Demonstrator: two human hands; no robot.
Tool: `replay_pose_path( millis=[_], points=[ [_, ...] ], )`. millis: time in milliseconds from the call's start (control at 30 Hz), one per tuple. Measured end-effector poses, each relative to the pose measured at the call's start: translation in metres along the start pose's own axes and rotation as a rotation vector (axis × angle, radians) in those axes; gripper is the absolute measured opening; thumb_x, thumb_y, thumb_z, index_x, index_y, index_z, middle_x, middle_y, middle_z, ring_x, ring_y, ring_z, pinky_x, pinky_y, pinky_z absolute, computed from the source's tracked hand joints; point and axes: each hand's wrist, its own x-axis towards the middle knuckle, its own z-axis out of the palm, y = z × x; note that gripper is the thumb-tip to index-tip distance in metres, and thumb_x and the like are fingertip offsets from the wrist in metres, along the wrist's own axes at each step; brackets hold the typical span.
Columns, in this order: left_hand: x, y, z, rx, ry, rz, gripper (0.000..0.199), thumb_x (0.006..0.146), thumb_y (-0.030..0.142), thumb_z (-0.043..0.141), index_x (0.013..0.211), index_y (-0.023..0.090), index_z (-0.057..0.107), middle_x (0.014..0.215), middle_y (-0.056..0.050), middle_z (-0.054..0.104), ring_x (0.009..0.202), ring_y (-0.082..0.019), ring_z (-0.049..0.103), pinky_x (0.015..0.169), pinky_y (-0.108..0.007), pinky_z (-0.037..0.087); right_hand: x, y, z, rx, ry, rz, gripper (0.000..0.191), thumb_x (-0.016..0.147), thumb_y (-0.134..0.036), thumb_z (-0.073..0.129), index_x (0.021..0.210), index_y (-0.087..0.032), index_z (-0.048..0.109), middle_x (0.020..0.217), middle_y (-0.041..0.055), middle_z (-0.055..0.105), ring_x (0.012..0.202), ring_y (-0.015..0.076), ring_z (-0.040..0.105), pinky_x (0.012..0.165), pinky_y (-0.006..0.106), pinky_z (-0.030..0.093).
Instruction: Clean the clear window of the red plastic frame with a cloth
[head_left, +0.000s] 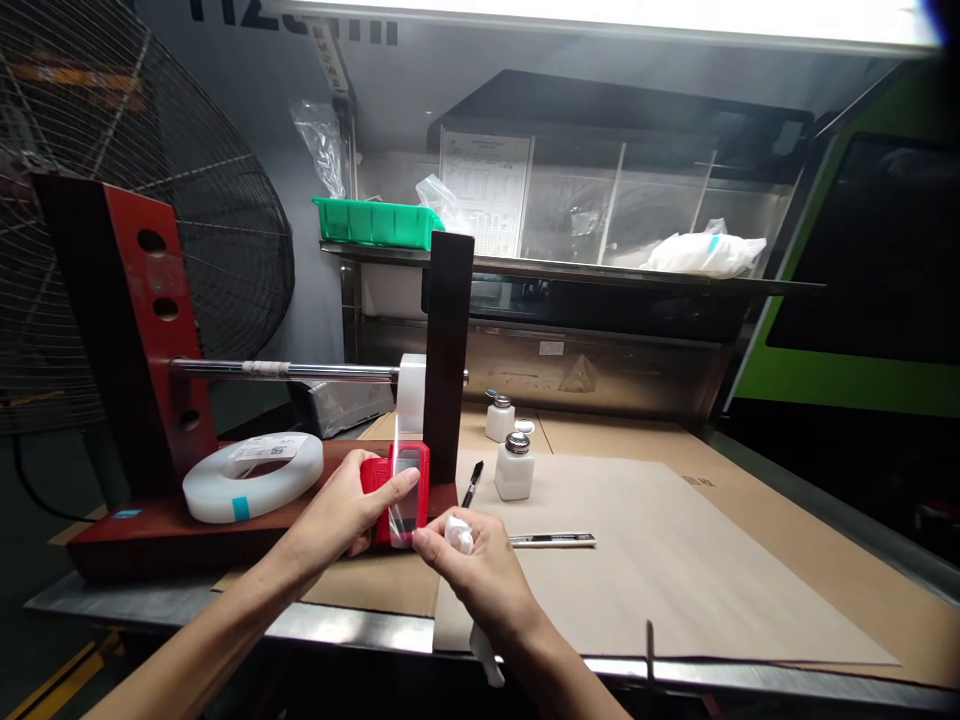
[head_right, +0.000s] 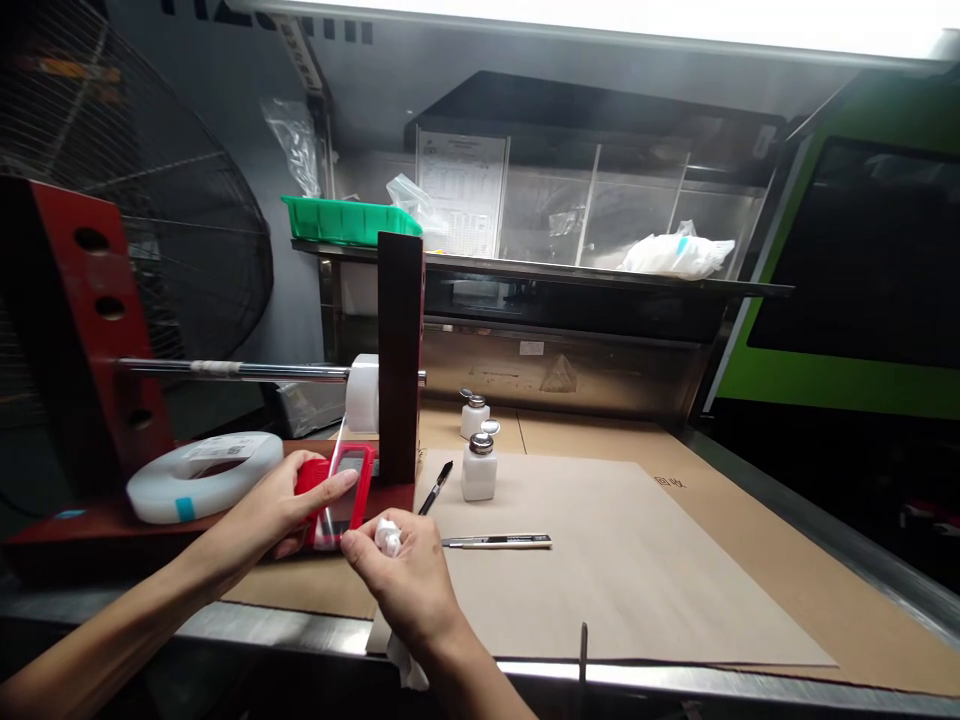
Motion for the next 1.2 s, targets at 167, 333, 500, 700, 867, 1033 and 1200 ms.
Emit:
replay_pose_path(
  millis=[167, 333, 500, 700, 867, 1033, 1200],
  points=[
    [0.001, -0.001, -0.001, -0.005, -0.004, -0.016, 0.045, 0.065, 0.056, 0.07, 0.081, 0.024, 0.042, 0.045, 0.009, 0.047, 0.033, -0.008, 0.036, 0.031, -0.018, 0.023, -0.001, 0.001, -0.001, -0.011, 0.002, 0.001, 0.026, 0.068, -0.039, 0.063, 0.062, -0.015, 0.054, 0.053, -0.0058, 0.039, 0.051, 0.0076, 0.032, 0.048, 0.023, 0.024],
    [0.004, -0.003, -0.001, -0.023, 0.001, -0.026, 0.045, 0.065, 0.055, 0.071, 0.081, 0.024, 0.042, 0.045, 0.009, 0.046, 0.033, -0.007, 0.035, 0.031, -0.018, 0.023, -0.002, -0.002, -0.001, -0.058, -0.005, 0.004, 0.025, 0.07, -0.037, 0.061, 0.062, -0.015, 0.054, 0.053, -0.0058, 0.039, 0.051, 0.0077, 0.033, 0.048, 0.022, 0.026],
    [0.008, -0.008, -0.001, -0.053, 0.026, -0.049, 0.047, 0.062, 0.055, 0.073, 0.083, 0.025, 0.043, 0.044, 0.01, 0.044, 0.033, -0.008, 0.033, 0.03, -0.018, 0.021, -0.003, -0.003, -0.002, -0.311, 0.028, -0.094, 0.025, 0.076, -0.034, 0.058, 0.059, -0.016, 0.051, 0.054, -0.0042, 0.045, 0.051, 0.0084, 0.038, 0.049, 0.021, 0.029],
    [0.003, -0.006, -0.004, -0.109, 0.011, -0.067, 0.048, 0.06, 0.053, 0.076, 0.085, 0.024, 0.046, 0.047, 0.01, 0.046, 0.038, -0.008, 0.038, 0.034, -0.017, 0.024, -0.009, 0.008, -0.008, -0.917, 0.081, -0.718, 0.035, 0.082, -0.02, 0.048, 0.115, -0.017, 0.057, 0.063, -0.0009, 0.063, 0.049, 0.0117, 0.052, 0.048, 0.023, 0.031],
    [-0.002, 0.001, -0.004, -0.138, 0.004, -0.088, 0.05, 0.058, 0.052, 0.077, 0.087, 0.022, 0.05, 0.063, 0.004, 0.061, 0.054, -0.014, 0.057, 0.046, -0.021, 0.043, -0.014, 0.018, -0.013, -1.397, -0.06, -0.884, 0.065, 0.075, -0.008, 0.043, 0.14, -0.018, 0.039, 0.058, -0.0012, 0.061, 0.043, 0.0153, 0.049, 0.042, 0.028, 0.023],
    [-0.005, 0.005, -0.006, -0.151, -0.009, -0.104, 0.049, 0.059, 0.051, 0.076, 0.089, 0.022, 0.049, 0.073, 0.002, 0.064, 0.066, -0.018, 0.063, 0.053, -0.025, 0.048, -0.007, 0.001, -0.047, -1.36, -0.086, -0.473, 0.039, 0.093, -0.021, 0.036, 0.128, -0.016, 0.051, 0.086, 0.0061, 0.069, 0.071, 0.0159, 0.063, 0.057, 0.026, 0.037],
    [-0.005, 0.004, -0.006, -0.146, 0.01, -0.119, 0.051, 0.055, 0.05, 0.079, 0.085, 0.021, 0.05, 0.063, 0.004, 0.06, 0.052, -0.013, 0.056, 0.042, -0.019, 0.035, 0.011, 0.005, -0.102, -1.468, -0.175, -0.146, 0.015, 0.082, -0.017, 0.058, 0.072, -0.014, 0.069, 0.083, 0.01, 0.067, 0.062, 0.0176, 0.06, 0.052, 0.027, 0.028]
  ],
)
